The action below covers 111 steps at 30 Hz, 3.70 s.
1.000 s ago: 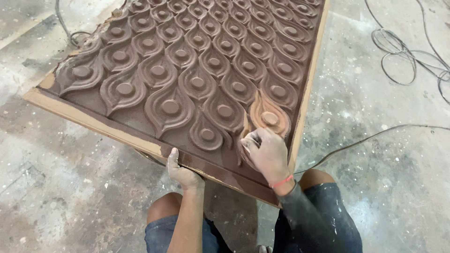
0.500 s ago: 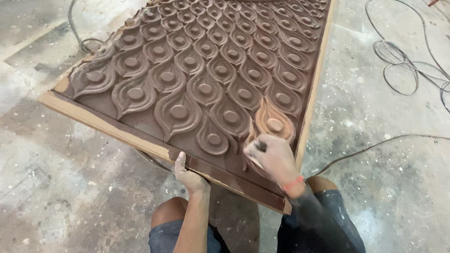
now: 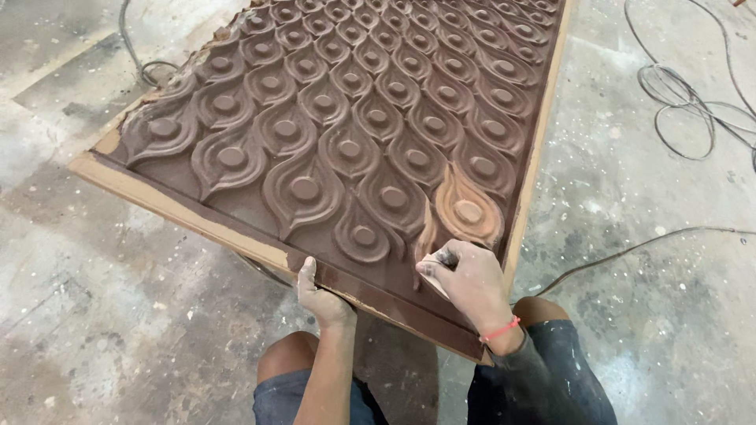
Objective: The person kneels and sands a large decorative wooden panel with a sanding block, focusing on the raised teardrop motifs. The person holds the panel with one hand and sands with the other, moving methodically across the surface.
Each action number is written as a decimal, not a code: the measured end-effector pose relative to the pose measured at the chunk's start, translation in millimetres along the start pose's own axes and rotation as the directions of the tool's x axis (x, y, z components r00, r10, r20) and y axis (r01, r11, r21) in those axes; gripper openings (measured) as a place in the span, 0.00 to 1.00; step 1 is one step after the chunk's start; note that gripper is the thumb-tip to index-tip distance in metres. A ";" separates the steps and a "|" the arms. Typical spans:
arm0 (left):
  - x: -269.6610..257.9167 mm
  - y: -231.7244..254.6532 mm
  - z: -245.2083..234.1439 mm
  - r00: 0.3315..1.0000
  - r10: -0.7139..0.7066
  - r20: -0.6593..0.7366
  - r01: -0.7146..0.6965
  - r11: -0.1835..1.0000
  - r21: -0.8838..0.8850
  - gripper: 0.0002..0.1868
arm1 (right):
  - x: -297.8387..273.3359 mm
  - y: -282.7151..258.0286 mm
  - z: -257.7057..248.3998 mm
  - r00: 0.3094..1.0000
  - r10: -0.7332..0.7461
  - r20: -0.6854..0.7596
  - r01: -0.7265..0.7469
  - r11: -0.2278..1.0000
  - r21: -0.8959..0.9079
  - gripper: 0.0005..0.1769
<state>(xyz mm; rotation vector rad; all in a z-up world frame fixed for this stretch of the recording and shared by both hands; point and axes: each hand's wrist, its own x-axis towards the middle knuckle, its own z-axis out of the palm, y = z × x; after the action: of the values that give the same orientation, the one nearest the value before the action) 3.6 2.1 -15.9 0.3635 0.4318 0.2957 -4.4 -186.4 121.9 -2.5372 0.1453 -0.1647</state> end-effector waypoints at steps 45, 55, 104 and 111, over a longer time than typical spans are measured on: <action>2.7 -2.0 -1.9 0.998 -0.032 -0.049 0.030 0.999 -0.041 0.17 | 67.7 8.9 -38.0 0.386 -0.758 0.526 0.920 0.278 -0.274 0.27; -2.8 4.4 7.2 0.999 -0.008 -0.052 0.005 0.998 -0.062 0.18 | 59.9 -1.6 -35.1 0.234 -0.847 0.478 0.964 0.138 -0.227 0.16; 1.0 0.1 2.2 0.999 0.029 -0.038 -0.031 0.999 -0.033 0.17 | 67.0 11.3 -27.7 0.126 -0.854 0.504 0.990 0.080 -0.113 0.19; 0.6 2.0 2.0 0.998 0.057 -0.036 -0.058 0.998 -0.018 0.18 | 65.3 9.2 -27.2 0.013 -0.852 0.524 0.997 -0.026 -0.066 0.17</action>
<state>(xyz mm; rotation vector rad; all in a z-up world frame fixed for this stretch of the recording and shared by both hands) 4.6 3.5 -13.6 0.3527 0.4540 0.3624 55.3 -218.1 144.6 -2.4422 -2.0935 -0.2278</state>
